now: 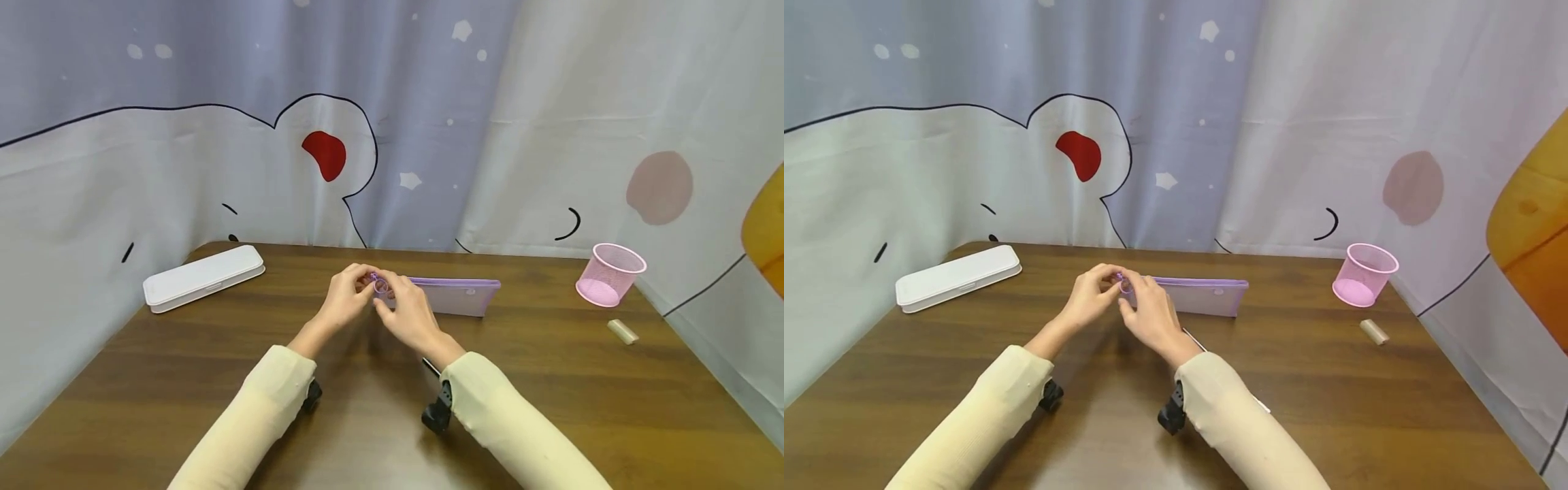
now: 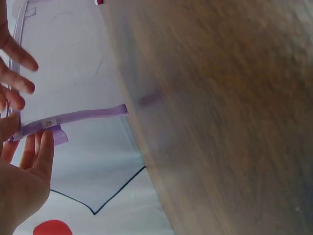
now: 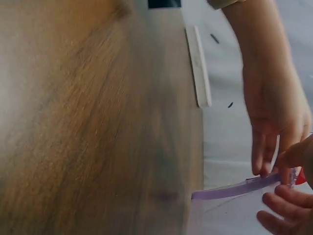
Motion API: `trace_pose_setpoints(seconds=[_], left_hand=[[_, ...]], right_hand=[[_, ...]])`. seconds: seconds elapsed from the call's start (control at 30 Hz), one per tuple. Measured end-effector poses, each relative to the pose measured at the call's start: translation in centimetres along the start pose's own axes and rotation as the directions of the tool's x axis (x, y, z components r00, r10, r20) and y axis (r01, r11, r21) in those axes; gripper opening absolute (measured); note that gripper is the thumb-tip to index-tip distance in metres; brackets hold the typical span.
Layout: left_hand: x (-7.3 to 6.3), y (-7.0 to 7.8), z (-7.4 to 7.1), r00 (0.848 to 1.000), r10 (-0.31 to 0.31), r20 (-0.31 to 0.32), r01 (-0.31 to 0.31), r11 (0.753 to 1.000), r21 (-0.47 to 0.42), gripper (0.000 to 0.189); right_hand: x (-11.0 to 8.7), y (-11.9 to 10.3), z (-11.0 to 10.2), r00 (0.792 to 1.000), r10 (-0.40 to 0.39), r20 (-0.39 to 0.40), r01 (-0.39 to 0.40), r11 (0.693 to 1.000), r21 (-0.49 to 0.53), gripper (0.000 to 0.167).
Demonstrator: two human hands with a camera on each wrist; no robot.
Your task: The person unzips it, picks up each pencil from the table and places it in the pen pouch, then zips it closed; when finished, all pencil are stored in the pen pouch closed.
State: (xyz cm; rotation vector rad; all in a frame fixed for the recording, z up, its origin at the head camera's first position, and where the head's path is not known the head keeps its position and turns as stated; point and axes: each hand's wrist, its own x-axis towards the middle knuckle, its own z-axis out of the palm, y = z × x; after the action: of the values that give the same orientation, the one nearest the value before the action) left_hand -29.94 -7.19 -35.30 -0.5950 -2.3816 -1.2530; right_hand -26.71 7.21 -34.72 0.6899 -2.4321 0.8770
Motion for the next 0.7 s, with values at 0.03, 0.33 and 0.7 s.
trace_pose_setpoints(seconds=[0.03,0.33,0.7], left_hand=[[-0.02,0.07,-0.04,1.000,0.006,0.007,-0.006,1.000,-0.006,0.017],[-0.31,0.49,0.04,0.999,0.018,0.031,-0.018,1.000,-0.004,0.016],[-0.45,0.57,0.39,0.996,0.090,-0.008,-0.090,0.996,-0.007,0.014]], right_hand=[[0.12,-0.11,0.22,1.000,-0.013,-0.010,0.013,0.999,-0.033,0.042],[0.49,0.38,0.26,0.989,-0.106,-0.098,0.107,0.994,0.001,0.018],[0.63,0.77,0.03,0.990,-0.022,-0.136,0.039,0.992,0.118,0.009]])
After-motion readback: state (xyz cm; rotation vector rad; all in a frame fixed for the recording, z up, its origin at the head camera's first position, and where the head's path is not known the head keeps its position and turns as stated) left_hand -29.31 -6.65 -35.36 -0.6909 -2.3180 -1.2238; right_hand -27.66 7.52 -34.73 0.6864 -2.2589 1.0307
